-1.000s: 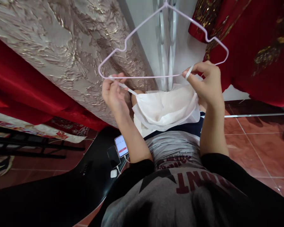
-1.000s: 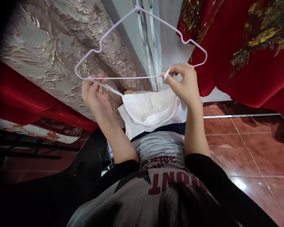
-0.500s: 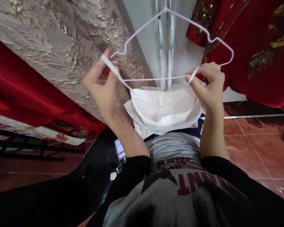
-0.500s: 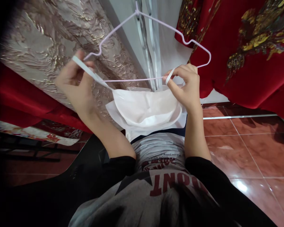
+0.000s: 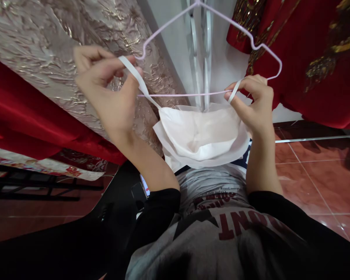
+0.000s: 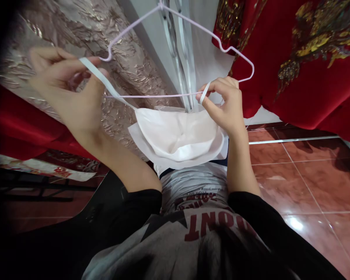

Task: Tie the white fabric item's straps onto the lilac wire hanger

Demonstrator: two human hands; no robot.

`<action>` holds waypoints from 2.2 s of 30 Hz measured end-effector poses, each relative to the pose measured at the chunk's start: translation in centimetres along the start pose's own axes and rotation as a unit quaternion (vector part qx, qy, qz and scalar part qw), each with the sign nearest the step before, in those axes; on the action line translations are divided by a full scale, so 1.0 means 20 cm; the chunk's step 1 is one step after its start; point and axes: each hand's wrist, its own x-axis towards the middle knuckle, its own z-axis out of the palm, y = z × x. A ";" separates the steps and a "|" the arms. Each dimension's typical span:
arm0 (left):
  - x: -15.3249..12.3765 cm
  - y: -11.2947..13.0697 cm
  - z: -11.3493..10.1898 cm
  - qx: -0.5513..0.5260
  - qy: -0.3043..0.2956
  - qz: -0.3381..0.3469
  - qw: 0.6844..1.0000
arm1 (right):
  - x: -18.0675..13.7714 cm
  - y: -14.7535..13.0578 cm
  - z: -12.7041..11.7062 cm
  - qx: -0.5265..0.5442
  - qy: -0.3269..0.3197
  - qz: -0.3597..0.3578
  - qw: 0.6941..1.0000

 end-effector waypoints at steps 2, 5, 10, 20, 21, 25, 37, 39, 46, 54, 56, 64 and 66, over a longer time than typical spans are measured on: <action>0.02 0.03 0.00 0.007 -0.043 0.001 0.999 | 0.00 -0.01 0.01 -0.002 -0.002 0.002 1.000; 0.06 0.07 0.01 0.019 -0.101 -0.037 0.994 | -0.01 0.00 0.02 -0.007 -0.007 0.006 1.000; 0.10 0.06 0.08 0.018 -0.103 -0.072 0.992 | -0.01 0.03 0.02 -0.014 0.000 -0.006 1.000; 0.16 -0.05 0.16 0.071 -0.119 -0.201 0.970 | 0.01 0.12 -0.01 -0.023 0.007 -0.011 1.000; 0.14 -0.08 0.16 0.053 -0.094 -0.209 0.972 | 0.01 0.12 0.00 -0.018 0.001 -0.010 1.000; -0.01 -0.21 0.18 -0.174 0.036 -0.231 0.957 | 0.00 0.14 0.01 -0.006 -0.008 -0.010 1.000; -0.25 -0.24 0.37 -0.304 0.078 -0.214 0.925 | -0.02 0.12 0.04 -0.015 -0.040 -0.023 0.999; -0.26 -0.26 0.36 -0.280 0.097 -0.184 0.937 | -0.02 0.11 0.04 -0.002 -0.047 -0.031 0.998; -0.30 -0.23 0.38 -0.299 0.044 -0.201 0.932 | -0.02 0.29 0.01 0.052 0.146 0.008 0.988; -0.29 -0.22 0.38 -0.302 0.043 -0.238 0.922 | 0.13 0.66 -0.18 0.090 0.275 0.028 0.957; -0.29 -0.23 0.37 -0.295 0.040 -0.230 0.927 | 0.21 0.55 -0.19 0.064 0.222 0.048 0.972; -0.28 -0.21 0.36 -0.317 0.055 -0.228 0.919 | 0.28 0.20 -0.13 -0.077 0.143 -0.036 0.986; -0.28 -0.21 0.36 -0.309 0.056 -0.230 0.921 | 0.25 0.20 -0.10 -0.085 0.150 -0.045 0.984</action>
